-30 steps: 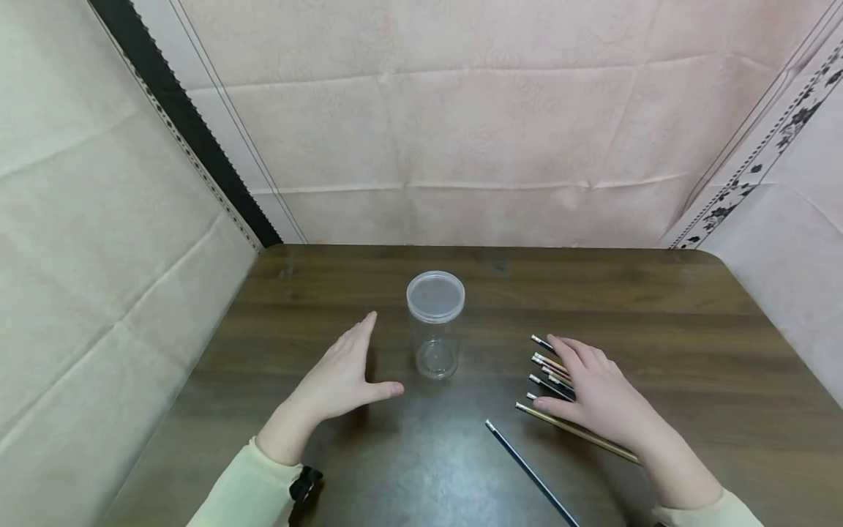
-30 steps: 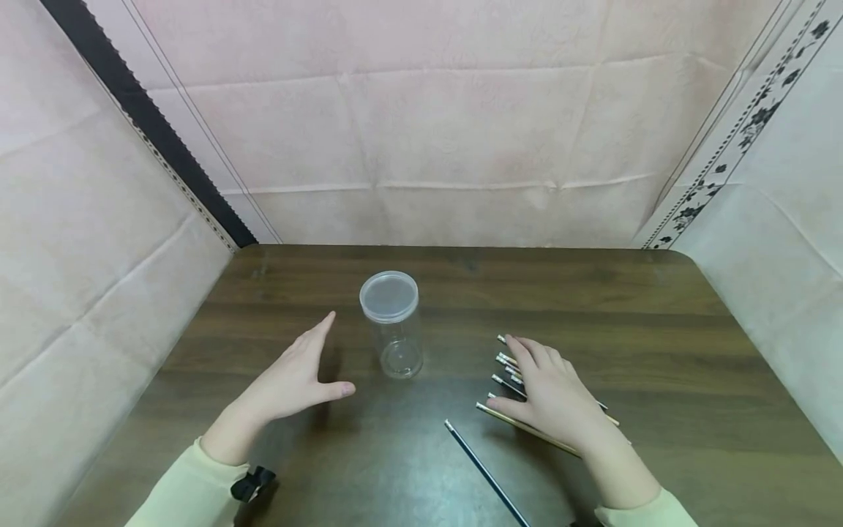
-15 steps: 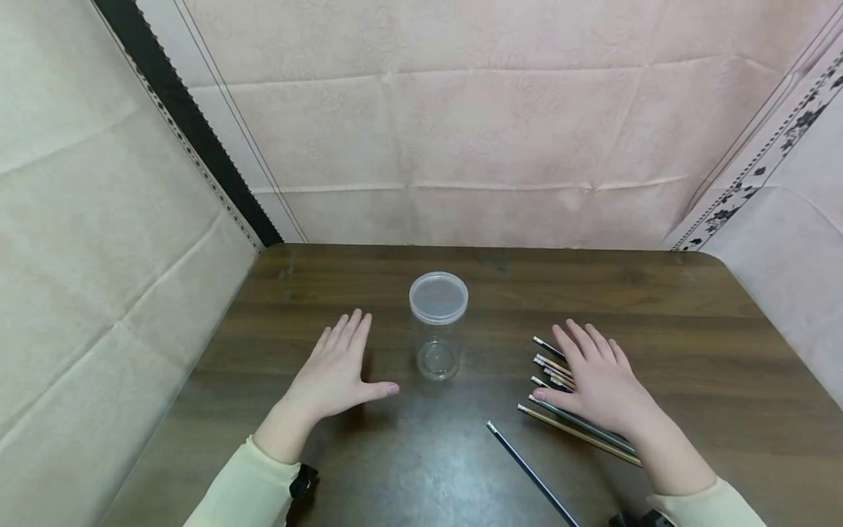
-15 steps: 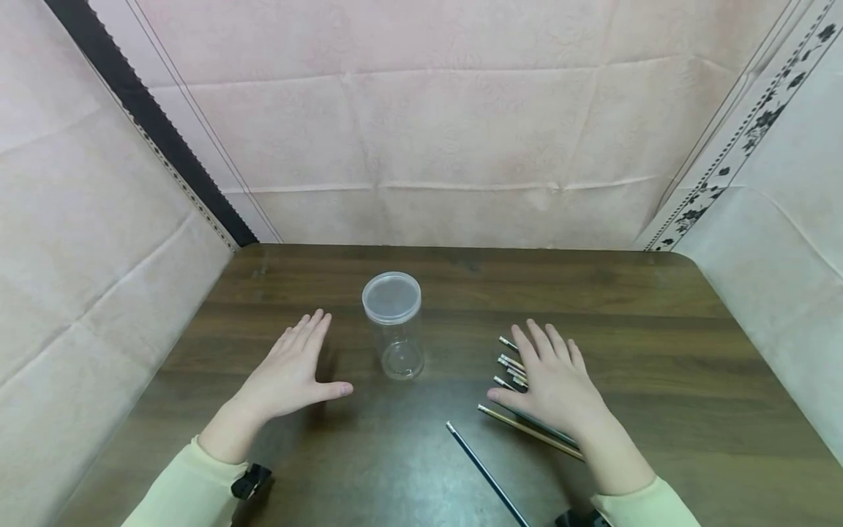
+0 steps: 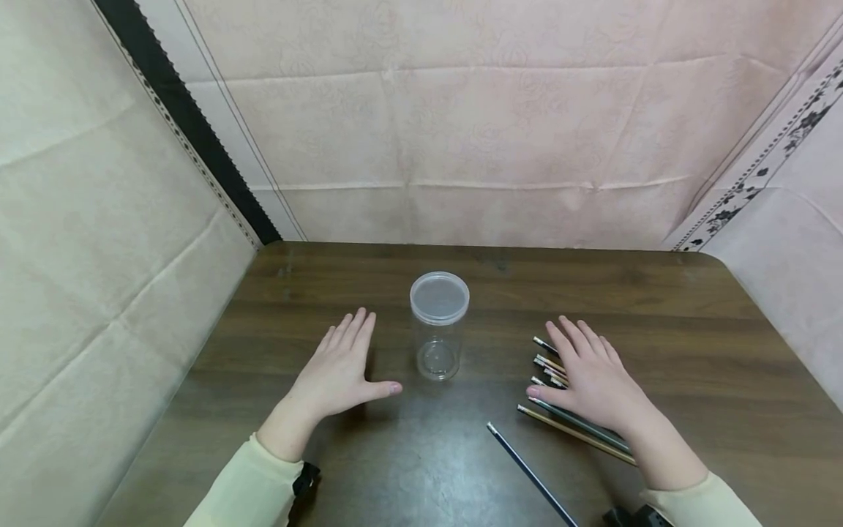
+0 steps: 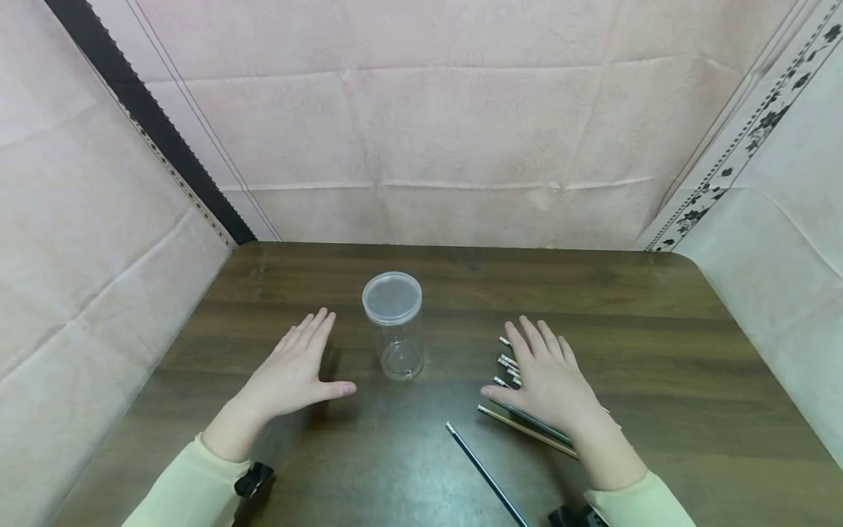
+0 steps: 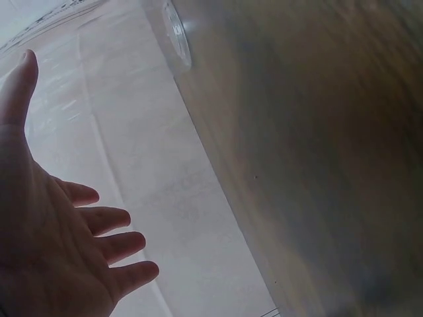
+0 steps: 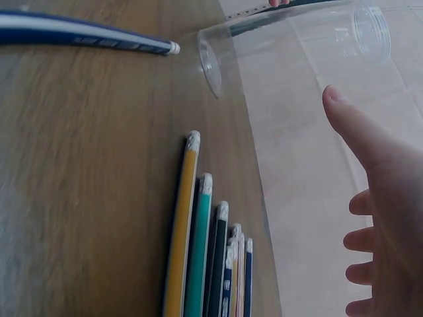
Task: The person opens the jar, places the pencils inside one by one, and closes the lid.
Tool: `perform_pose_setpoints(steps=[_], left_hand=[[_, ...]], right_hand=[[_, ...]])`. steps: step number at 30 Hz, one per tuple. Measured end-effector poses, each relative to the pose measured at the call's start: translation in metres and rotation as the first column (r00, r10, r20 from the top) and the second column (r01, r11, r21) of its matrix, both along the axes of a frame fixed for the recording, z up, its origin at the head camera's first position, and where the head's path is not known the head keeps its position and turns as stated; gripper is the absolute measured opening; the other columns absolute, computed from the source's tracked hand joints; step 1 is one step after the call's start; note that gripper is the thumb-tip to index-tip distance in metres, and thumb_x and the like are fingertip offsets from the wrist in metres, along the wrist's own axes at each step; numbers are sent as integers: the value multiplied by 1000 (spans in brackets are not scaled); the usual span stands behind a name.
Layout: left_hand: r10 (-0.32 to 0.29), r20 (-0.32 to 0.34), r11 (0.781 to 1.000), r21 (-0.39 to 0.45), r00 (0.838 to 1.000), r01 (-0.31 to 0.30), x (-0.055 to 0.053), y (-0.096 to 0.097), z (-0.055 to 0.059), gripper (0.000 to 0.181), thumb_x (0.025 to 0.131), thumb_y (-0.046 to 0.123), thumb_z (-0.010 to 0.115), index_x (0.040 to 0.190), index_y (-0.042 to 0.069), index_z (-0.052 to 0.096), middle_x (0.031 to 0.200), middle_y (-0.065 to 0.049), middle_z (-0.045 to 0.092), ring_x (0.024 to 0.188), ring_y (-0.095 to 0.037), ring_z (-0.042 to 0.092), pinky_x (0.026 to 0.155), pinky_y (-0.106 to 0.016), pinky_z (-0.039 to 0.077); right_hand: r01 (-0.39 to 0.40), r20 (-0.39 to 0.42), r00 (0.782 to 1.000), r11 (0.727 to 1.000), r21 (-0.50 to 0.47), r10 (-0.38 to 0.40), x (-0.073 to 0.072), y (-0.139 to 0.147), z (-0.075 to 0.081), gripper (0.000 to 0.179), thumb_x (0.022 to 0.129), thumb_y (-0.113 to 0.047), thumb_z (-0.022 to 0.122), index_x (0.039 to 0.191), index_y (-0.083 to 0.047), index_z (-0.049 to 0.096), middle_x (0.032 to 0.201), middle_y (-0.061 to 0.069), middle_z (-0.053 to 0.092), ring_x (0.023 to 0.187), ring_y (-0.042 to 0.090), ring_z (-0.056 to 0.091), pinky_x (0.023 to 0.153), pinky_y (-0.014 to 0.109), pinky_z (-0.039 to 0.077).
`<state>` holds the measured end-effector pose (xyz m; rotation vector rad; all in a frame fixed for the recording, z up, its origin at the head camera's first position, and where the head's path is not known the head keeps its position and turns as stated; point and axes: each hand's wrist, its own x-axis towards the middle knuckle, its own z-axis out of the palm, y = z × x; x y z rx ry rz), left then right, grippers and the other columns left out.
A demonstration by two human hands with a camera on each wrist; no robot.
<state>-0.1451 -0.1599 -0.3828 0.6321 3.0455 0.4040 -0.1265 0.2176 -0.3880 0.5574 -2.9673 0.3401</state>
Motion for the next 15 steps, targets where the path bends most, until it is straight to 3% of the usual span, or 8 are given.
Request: perform_pose_setpoints(steps=[6,15], left_hand=[[-21,4,999,31,1000,21,-2,2,-1,112,74,72,58,148,-1,15,152,-21,15,138,-39,17,109,-51,16],[-50,73,994,103,996,42,-7,5,-5,114,74,73,57,148,0,10,153,-19,12,139,-35,16,109,-48,16]], right_hand=[[-32,32,999,999,-8,32,-8,-18,3,103,76,-74,53,146,-4,24,148,21,24,133,44,21,100,63,19],[-69,56,996,997,-21,70,-21,-47,4,105,74,-77,50,147,-6,23,149,19,25,134,41,22,101,61,21]])
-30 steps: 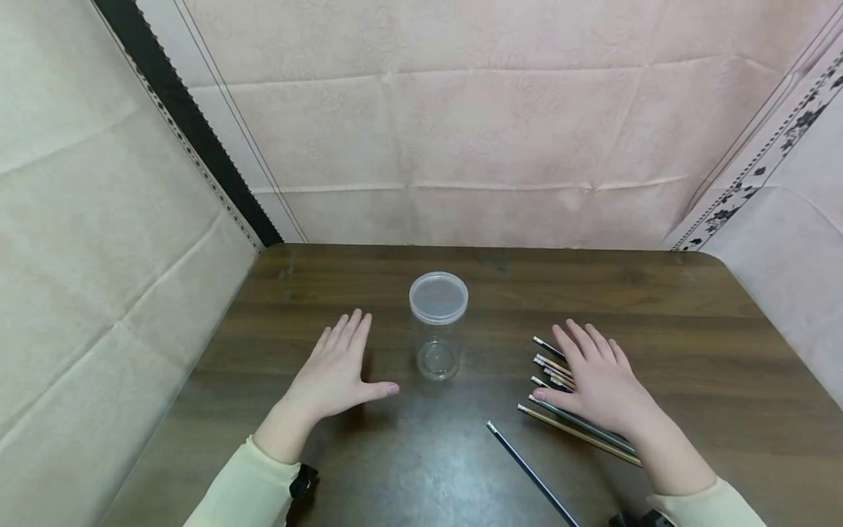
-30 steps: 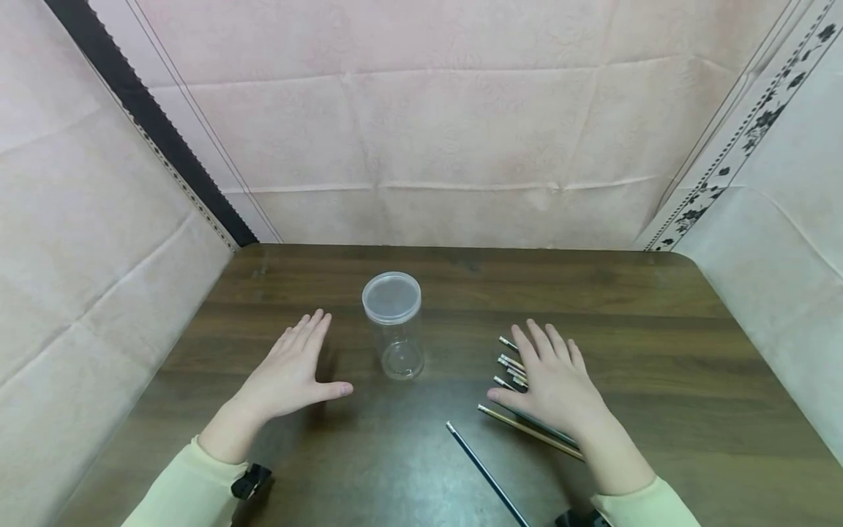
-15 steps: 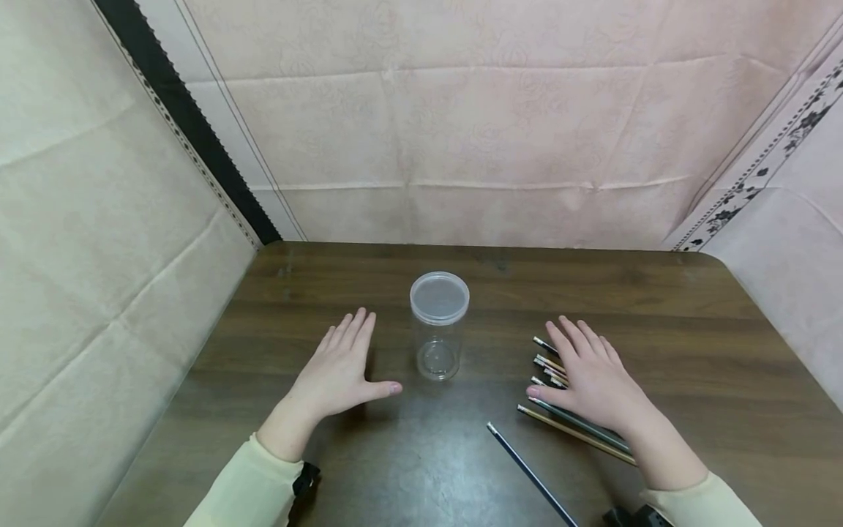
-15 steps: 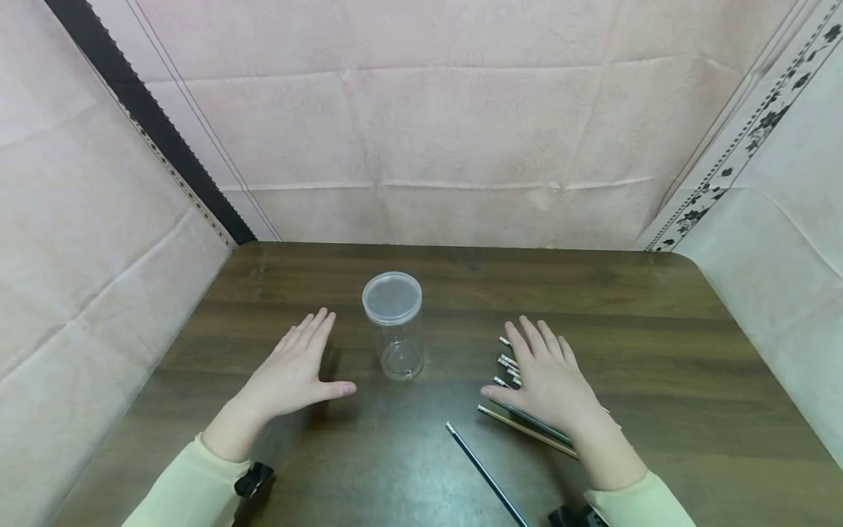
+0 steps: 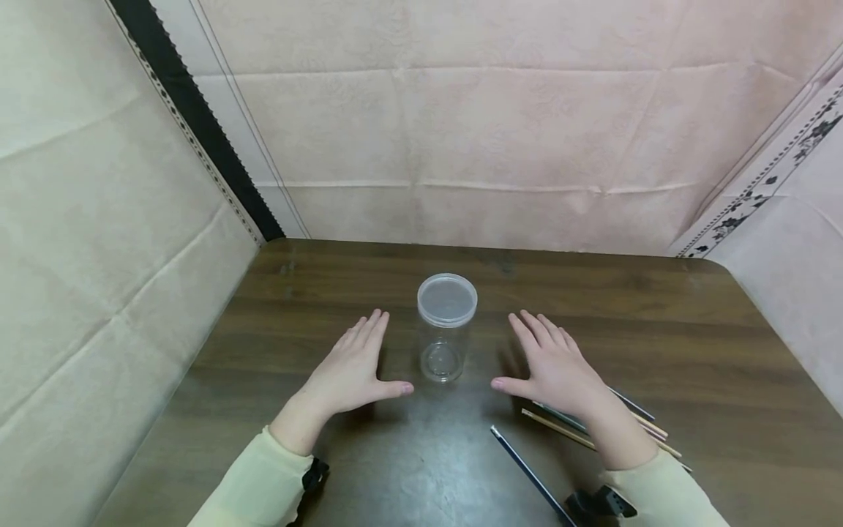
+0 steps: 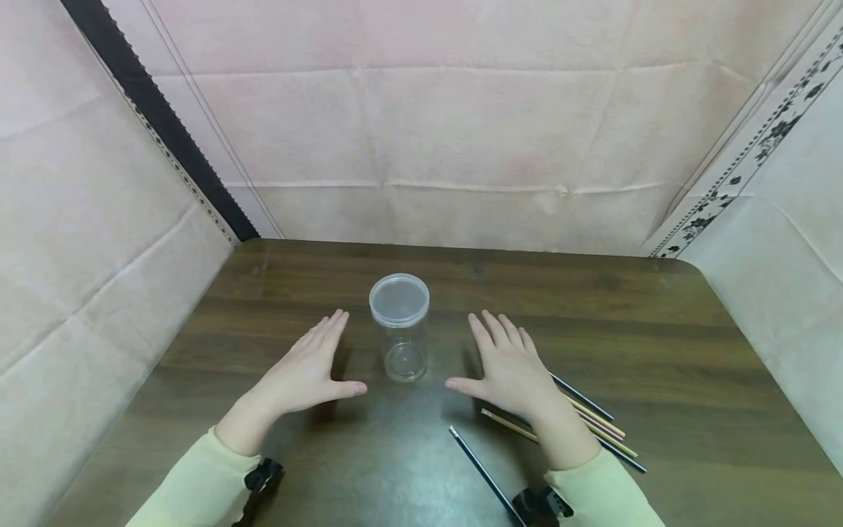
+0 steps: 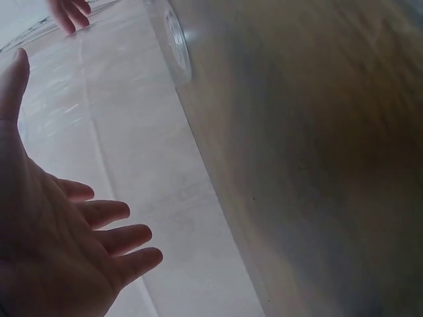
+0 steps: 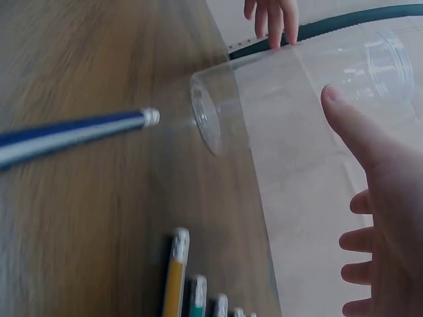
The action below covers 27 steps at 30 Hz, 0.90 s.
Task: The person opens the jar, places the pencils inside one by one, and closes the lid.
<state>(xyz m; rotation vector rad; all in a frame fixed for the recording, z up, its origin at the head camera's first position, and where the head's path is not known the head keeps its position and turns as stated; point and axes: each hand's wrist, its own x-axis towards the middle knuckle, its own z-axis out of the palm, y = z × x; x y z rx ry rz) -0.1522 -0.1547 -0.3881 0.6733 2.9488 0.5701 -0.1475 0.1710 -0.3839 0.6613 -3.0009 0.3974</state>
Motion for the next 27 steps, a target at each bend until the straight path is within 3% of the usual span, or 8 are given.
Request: perform_pose_setpoints(steps=[7,14,21,27], left_hand=[[13,66,998,56,998,-16,-6,2,-5,114,74,66,64,149,3,7,154,-16,11,140,-32,14,110,-44,15],[-25,70,990,138,997,16,-13,13,-7,116,71,60,71,150,4,6,154,-15,13,139,-31,17,109,-43,19],[-80,131,954,297,988,37,-24,28,-10,122,69,58,75,150,10,-1,155,-8,10,139,-22,18,108,-43,24],[-108,125,935,349,986,58,-28,32,-11,123,69,51,78,150,8,-3,154,-10,16,139,-21,19,107,-44,24]], right_hand=[[-41,-2,999,998,-39,41,-7,-17,-5,104,75,-71,57,147,-3,23,147,21,28,132,42,26,101,60,24],[-60,49,997,991,-121,66,-12,-29,-8,105,75,-63,66,147,-1,20,146,22,30,132,41,29,100,60,27],[-102,66,991,970,-222,119,-20,-38,-15,109,75,-55,71,147,2,14,148,22,27,131,41,31,100,58,29],[-94,79,990,963,-251,117,-22,-45,-17,111,75,-52,73,149,-1,8,150,20,24,131,41,31,100,57,30]])
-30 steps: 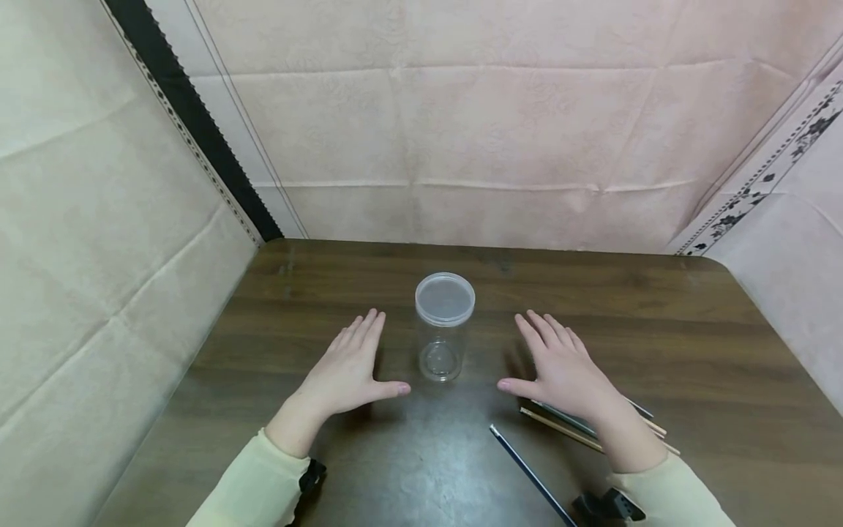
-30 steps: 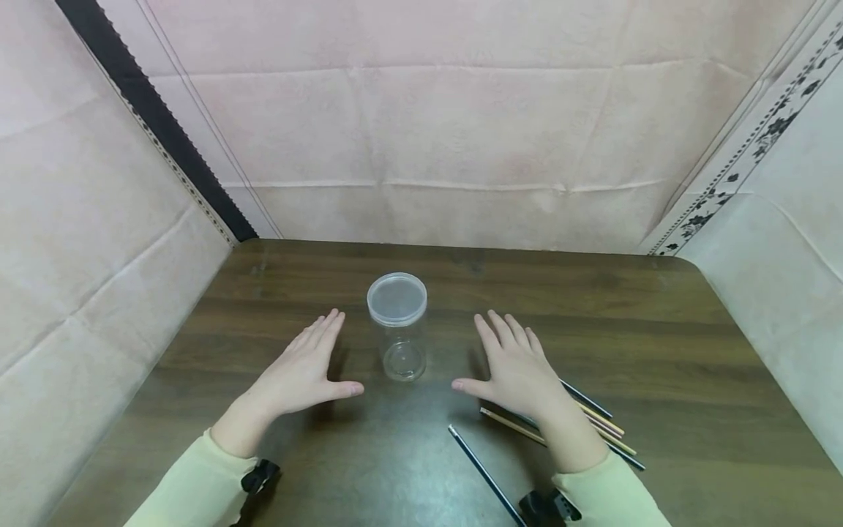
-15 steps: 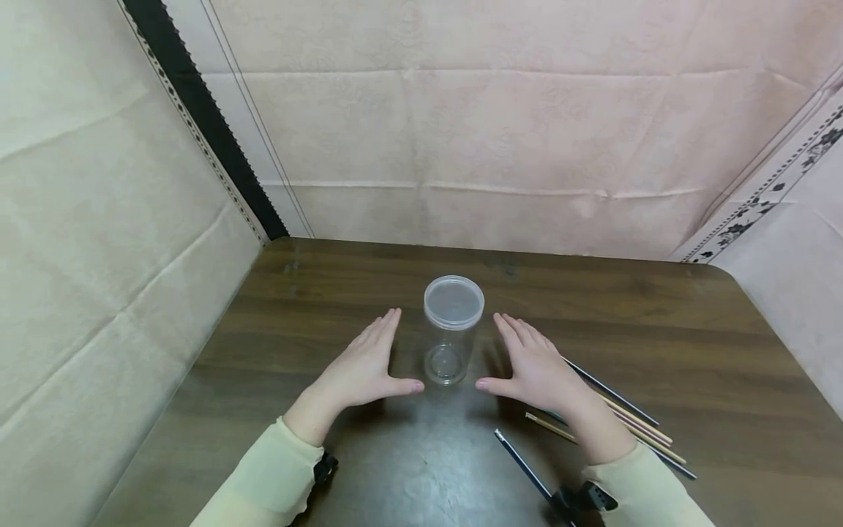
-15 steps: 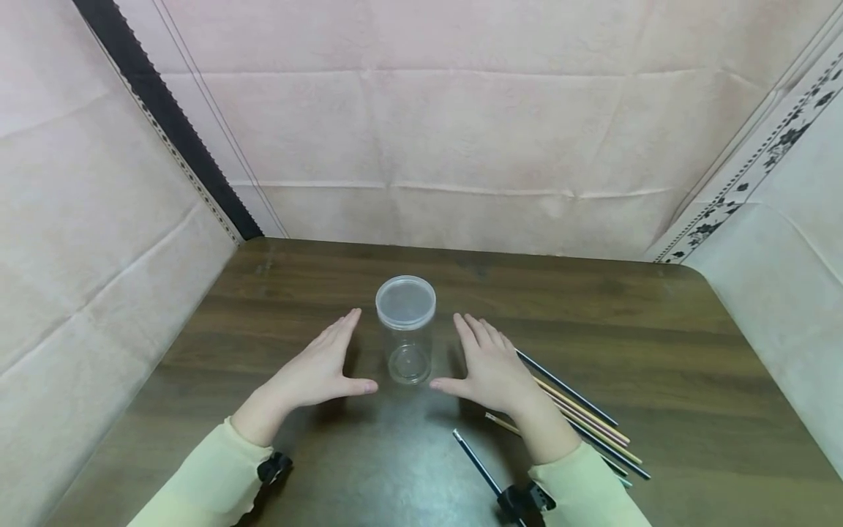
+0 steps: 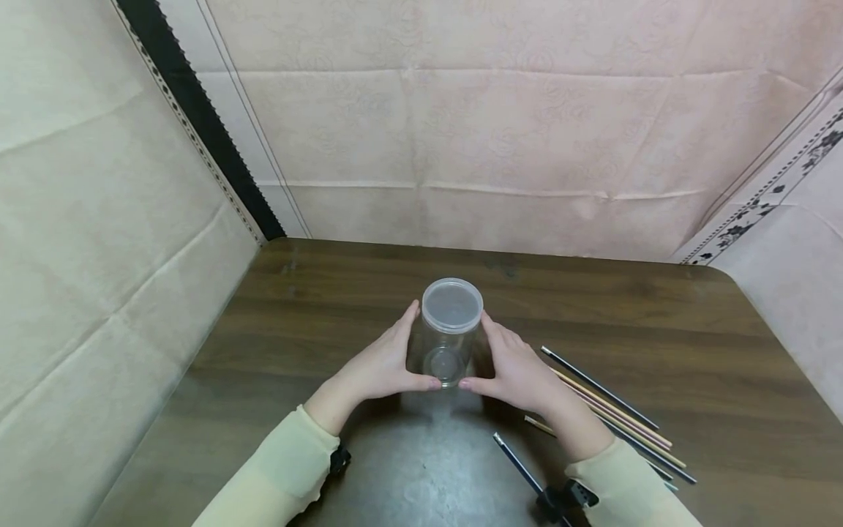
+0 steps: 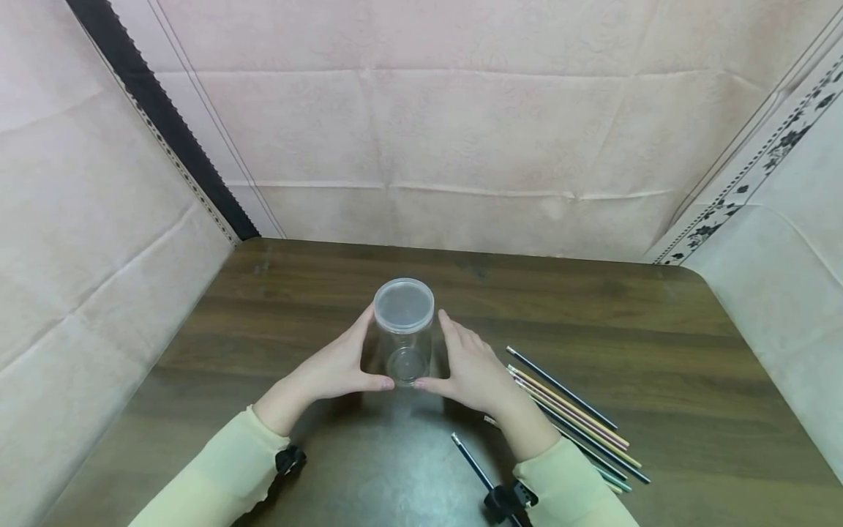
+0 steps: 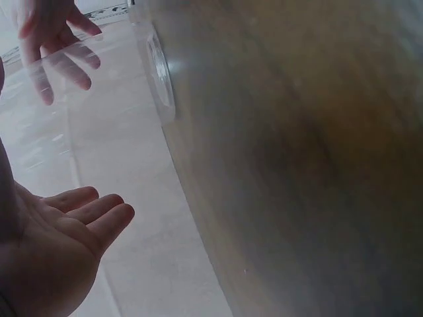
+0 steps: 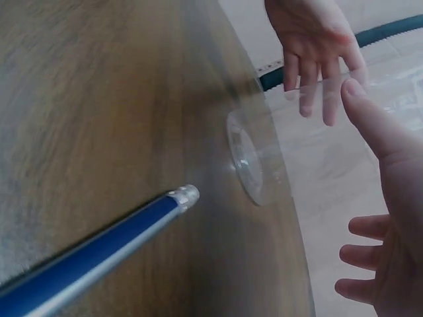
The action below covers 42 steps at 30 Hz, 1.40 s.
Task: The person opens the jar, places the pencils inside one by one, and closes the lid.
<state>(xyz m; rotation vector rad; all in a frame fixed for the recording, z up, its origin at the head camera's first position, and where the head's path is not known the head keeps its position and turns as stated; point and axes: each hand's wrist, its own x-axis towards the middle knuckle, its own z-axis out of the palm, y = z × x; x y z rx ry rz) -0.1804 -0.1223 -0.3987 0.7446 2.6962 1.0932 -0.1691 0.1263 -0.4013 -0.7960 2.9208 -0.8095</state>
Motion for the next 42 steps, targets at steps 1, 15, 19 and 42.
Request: perform_pose_setpoints(steps=[1,15,19,42], left_hand=[[-3,-3,1000,3,1000,3,0,1,0,123,69,50,79,150,8,-3,154,-10,16,139,-21,19,107,-44,24],[-43,42,982,187,998,35,-10,15,-9,122,70,45,80,147,31,-14,153,-1,15,135,-16,26,105,-46,27],[-37,38,975,221,999,28,-11,21,-10,122,69,42,82,147,32,-11,149,0,23,131,-15,32,103,-45,30],[67,-65,957,288,996,-45,1,28,0,106,67,32,85,146,19,15,137,-6,42,119,-23,47,94,-47,38]], right_hand=[[3,2,1000,1000,-9,-2,0,-1,0,111,75,-51,74,149,-3,7,150,20,24,131,40,31,100,57,30],[-28,92,995,985,-172,44,-6,-8,-3,112,76,-55,71,150,-17,-3,151,13,22,134,32,28,102,54,28],[-69,89,992,976,-208,89,-6,-9,-4,108,77,-49,72,150,-15,1,149,10,24,134,26,27,104,51,28],[-135,92,981,943,-304,170,11,-16,2,88,79,-32,76,139,-1,18,134,16,42,116,26,51,94,46,42]])
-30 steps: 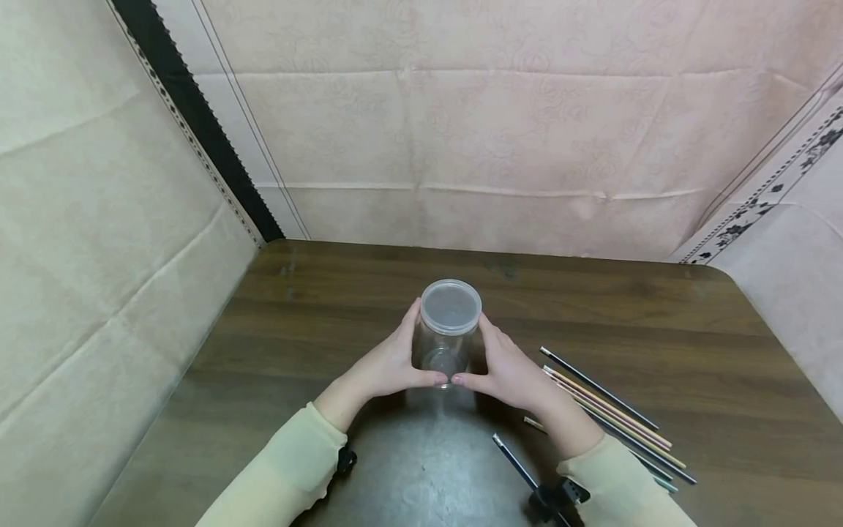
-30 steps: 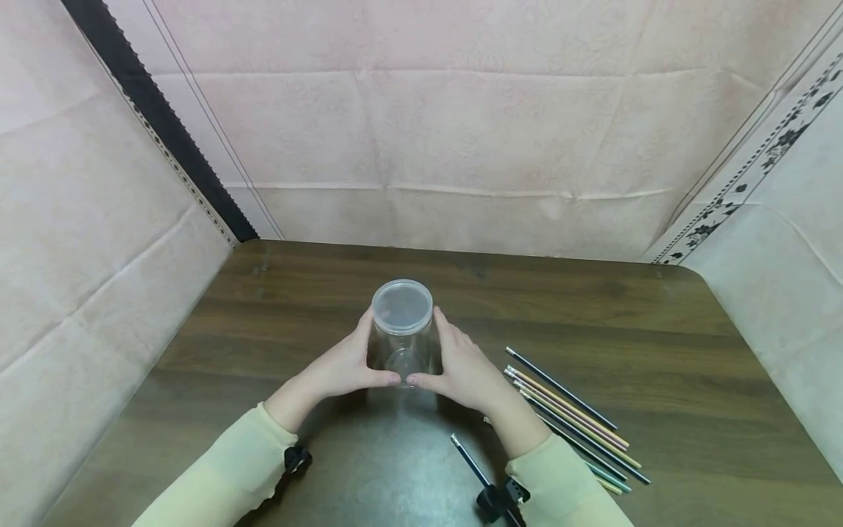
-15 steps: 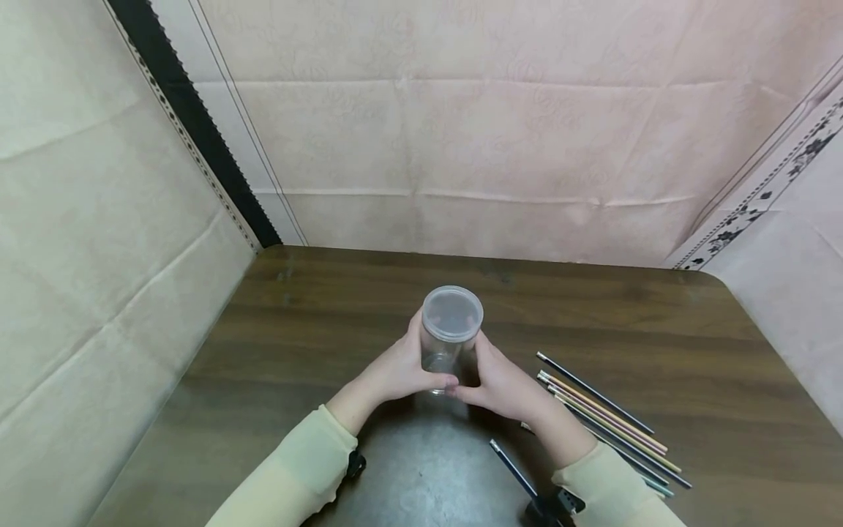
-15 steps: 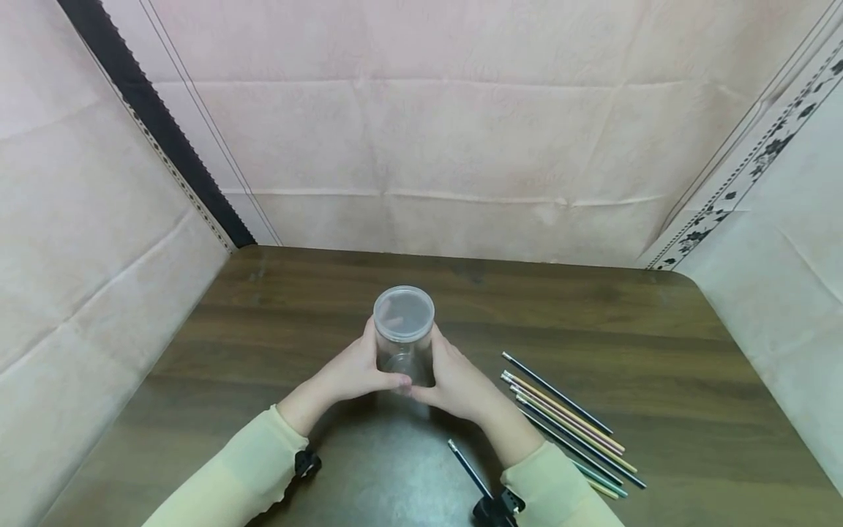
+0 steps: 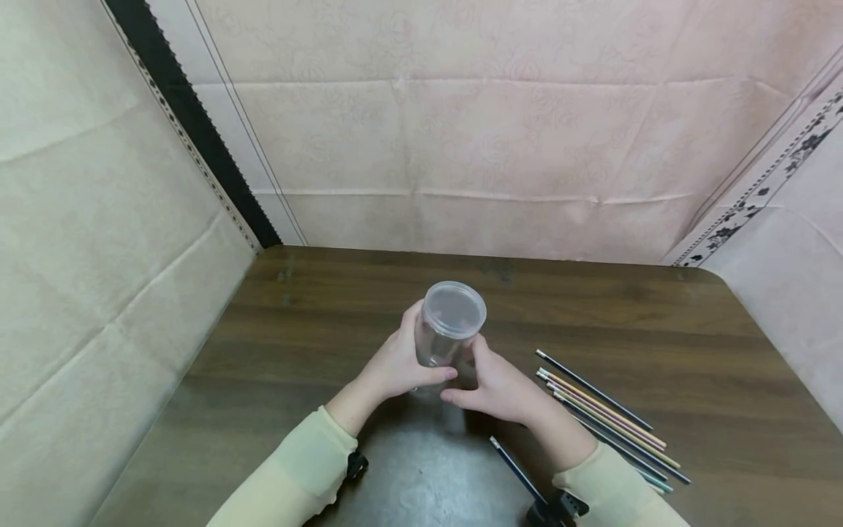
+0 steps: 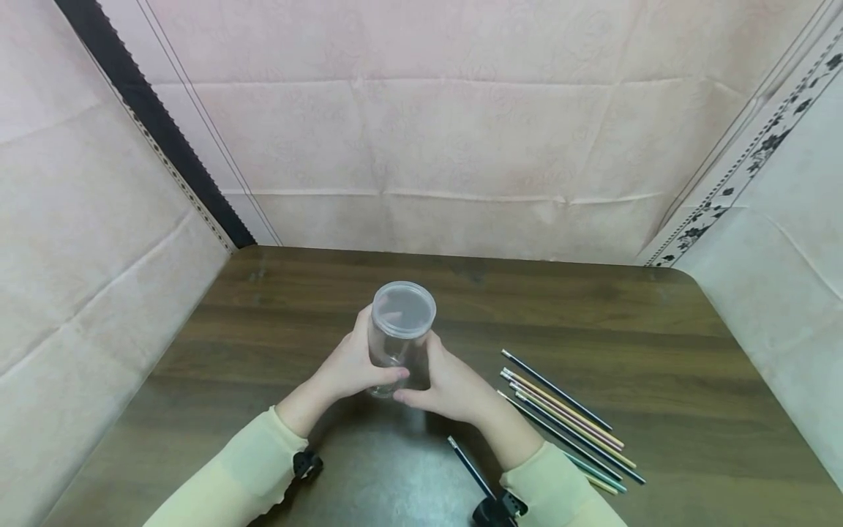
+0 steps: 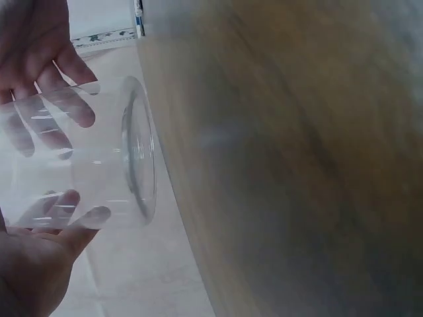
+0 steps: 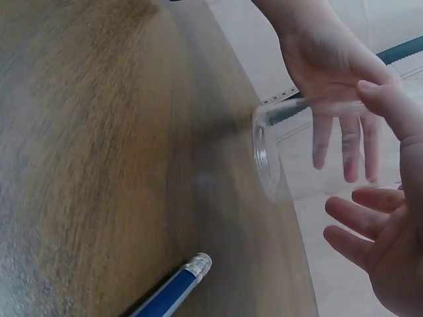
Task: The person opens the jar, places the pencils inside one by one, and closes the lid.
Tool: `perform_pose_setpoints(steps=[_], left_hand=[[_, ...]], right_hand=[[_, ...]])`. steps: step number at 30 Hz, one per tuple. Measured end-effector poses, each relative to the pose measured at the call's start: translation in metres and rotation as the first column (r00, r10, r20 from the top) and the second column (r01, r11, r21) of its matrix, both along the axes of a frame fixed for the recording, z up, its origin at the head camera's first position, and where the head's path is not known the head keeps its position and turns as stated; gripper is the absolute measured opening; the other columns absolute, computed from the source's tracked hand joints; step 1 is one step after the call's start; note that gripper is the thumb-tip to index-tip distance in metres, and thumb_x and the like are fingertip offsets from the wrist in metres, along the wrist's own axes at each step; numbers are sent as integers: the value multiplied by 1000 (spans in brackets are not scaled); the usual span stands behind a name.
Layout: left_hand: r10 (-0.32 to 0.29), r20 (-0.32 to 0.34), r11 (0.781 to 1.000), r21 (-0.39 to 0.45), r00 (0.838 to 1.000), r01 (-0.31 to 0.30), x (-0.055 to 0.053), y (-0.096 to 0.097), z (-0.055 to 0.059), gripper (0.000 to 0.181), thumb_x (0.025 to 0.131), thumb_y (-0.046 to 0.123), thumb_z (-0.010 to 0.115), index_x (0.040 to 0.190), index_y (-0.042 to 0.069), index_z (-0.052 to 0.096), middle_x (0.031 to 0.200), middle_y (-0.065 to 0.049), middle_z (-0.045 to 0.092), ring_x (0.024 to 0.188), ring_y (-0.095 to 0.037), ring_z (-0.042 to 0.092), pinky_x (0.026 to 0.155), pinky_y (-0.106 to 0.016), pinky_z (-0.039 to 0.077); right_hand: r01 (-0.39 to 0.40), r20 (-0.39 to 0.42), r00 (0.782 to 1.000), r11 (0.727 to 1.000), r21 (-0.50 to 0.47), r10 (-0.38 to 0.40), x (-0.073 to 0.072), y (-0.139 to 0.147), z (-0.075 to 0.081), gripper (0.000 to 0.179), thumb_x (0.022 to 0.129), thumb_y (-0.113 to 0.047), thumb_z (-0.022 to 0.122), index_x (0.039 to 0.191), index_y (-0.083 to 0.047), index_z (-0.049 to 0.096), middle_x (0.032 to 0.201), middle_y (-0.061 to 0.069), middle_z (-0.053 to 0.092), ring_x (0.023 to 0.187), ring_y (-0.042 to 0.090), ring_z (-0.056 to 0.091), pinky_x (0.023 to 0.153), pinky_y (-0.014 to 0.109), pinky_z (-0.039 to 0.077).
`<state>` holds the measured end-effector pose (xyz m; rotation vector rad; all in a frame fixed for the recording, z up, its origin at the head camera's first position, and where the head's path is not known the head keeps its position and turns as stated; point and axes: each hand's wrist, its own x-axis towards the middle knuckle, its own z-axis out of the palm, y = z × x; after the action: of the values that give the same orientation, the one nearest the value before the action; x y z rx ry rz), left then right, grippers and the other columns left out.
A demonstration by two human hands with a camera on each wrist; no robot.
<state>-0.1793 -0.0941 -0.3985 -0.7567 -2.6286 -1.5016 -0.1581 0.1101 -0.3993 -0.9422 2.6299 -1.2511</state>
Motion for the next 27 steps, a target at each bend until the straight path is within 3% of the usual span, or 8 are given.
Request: perform_pose_setpoints(steps=[7,11,15,18,21,24,27], left_hand=[[-9,-19,1000,-13,1000,9,2,-1,4,101,66,32,85,143,16,22,136,-5,44,121,-21,46,96,-47,38],[-60,-48,996,-75,997,56,0,-4,5,100,66,32,85,144,15,24,135,-3,44,119,-17,46,96,-43,39],[-82,-97,978,-201,992,61,-2,-9,7,99,65,35,85,144,13,28,130,-2,48,114,-16,48,93,-40,41],[-81,-161,944,-329,984,24,-3,-12,9,99,64,41,84,143,12,31,125,-5,52,109,-20,51,89,-41,44],[-110,-248,886,-463,962,-18,-3,-14,12,99,64,49,81,143,14,31,121,-8,55,103,-23,54,84,-43,46],[-159,-342,832,-551,926,-61,-2,-14,12,97,65,54,78,143,16,33,116,-8,56,99,-24,56,81,-42,46],[-194,-429,797,-593,883,-113,0,-14,11,96,65,56,76,142,17,35,112,-7,57,96,-24,57,78,-41,46]], right_hand=[[-31,53,998,999,-37,33,1,4,2,84,81,-32,74,138,-4,19,132,15,46,115,26,52,93,48,42],[16,83,997,997,-82,-9,-1,9,5,88,80,-32,75,143,-11,17,133,11,45,117,24,50,94,47,42],[86,102,992,989,-124,-74,-1,17,13,96,79,-28,77,147,-12,11,136,14,42,115,27,51,91,45,44],[117,117,988,987,-114,-103,-1,21,18,99,80,-28,76,149,-11,7,137,17,42,113,27,53,89,44,46],[137,129,984,985,-107,-123,-2,23,21,97,81,-29,74,149,-11,7,137,18,43,112,27,53,88,43,46],[155,135,981,983,-101,-141,-2,24,23,92,83,-30,72,149,-13,10,135,16,45,110,27,54,86,42,46],[171,143,977,982,-82,-158,-2,23,23,86,84,-33,71,148,-15,17,135,16,46,109,27,54,85,41,47]])
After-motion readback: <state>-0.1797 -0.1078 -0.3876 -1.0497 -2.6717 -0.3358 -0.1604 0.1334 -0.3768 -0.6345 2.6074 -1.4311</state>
